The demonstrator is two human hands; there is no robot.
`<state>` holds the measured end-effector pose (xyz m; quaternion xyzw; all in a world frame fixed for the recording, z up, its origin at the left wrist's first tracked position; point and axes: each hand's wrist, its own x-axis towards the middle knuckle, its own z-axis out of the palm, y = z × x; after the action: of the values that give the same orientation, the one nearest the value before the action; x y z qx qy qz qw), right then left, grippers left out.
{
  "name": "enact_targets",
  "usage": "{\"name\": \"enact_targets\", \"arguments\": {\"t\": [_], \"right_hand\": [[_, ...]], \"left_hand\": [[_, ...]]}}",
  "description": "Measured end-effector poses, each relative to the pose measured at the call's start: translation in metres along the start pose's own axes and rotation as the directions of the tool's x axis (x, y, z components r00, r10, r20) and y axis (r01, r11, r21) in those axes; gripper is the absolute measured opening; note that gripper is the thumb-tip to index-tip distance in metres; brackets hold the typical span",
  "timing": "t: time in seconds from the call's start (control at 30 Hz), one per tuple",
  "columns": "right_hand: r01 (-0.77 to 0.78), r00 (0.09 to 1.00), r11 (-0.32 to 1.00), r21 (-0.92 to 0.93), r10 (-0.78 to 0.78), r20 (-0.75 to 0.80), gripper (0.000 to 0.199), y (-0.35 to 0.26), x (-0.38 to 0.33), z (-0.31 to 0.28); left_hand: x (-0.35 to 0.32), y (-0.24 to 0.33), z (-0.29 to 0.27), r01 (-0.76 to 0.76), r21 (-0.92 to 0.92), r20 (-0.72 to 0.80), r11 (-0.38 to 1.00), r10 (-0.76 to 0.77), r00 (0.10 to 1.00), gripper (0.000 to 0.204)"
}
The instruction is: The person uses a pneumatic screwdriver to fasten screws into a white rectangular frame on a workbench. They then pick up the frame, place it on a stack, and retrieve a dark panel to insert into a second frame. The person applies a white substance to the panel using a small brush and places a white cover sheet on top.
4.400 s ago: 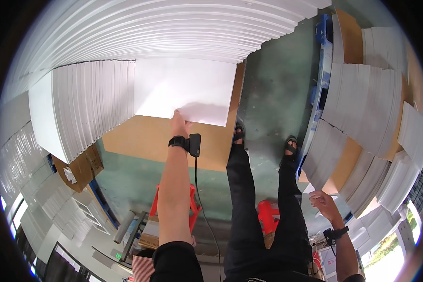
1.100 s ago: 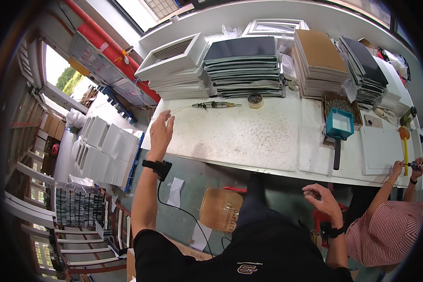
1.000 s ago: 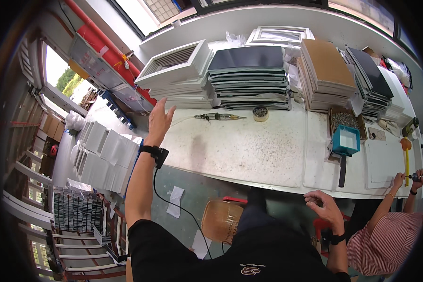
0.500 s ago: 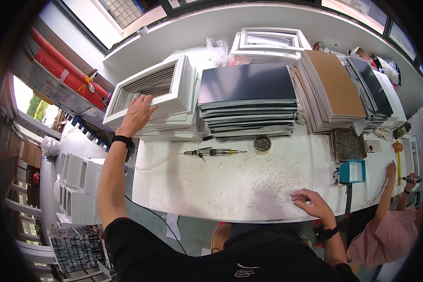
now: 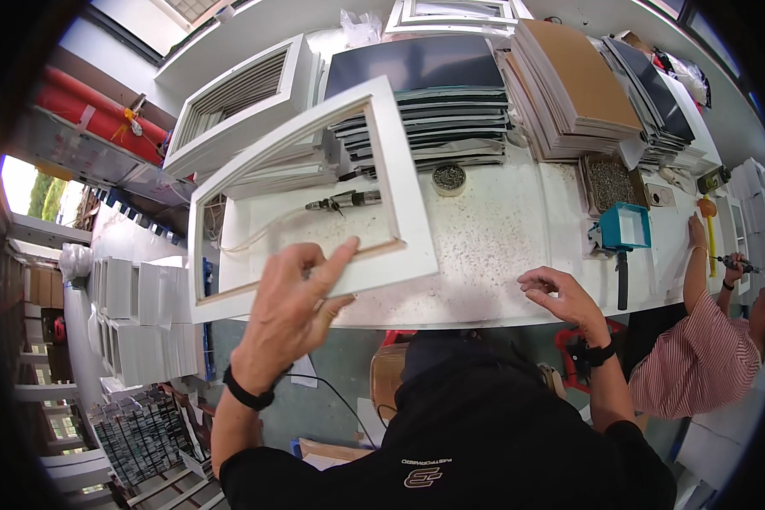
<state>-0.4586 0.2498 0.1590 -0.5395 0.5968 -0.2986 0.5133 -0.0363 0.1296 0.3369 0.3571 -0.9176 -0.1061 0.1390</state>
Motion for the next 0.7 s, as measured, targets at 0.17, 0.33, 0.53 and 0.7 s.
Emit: {"name": "enact_targets", "arguments": {"t": [0.17, 0.33, 0.53, 0.7], "right_hand": [[-0.022, 1.000, 1.000, -0.017, 0.022, -0.016, 0.030, -0.003, -0.027, -0.012], [-0.065, 0.996, 0.998, -0.012, 0.064, -0.064, 0.031, -0.005, -0.041, -0.024], [-0.111, 0.991, 0.994, -0.005, 0.110, -0.076, 0.033, -0.004, -0.043, -0.029], [-0.065, 0.997, 0.998, -0.013, 0.064, -0.050, 0.032, -0.002, -0.019, -0.030]], "left_hand": [[-0.036, 0.039, 0.110, -0.114, -0.043, 0.086, 0.993, 0.117, 0.989, 0.064], [-0.048, 0.029, 0.215, -0.095, -0.109, 0.115, 0.989, 0.108, 0.987, 0.061], [-0.050, 0.011, 0.275, -0.018, -0.194, 0.240, 0.981, 0.065, 0.969, 0.057], [-0.039, -0.005, 0.296, -0.015, -0.205, 0.221, 0.979, 0.061, 0.973, 0.055]]}}
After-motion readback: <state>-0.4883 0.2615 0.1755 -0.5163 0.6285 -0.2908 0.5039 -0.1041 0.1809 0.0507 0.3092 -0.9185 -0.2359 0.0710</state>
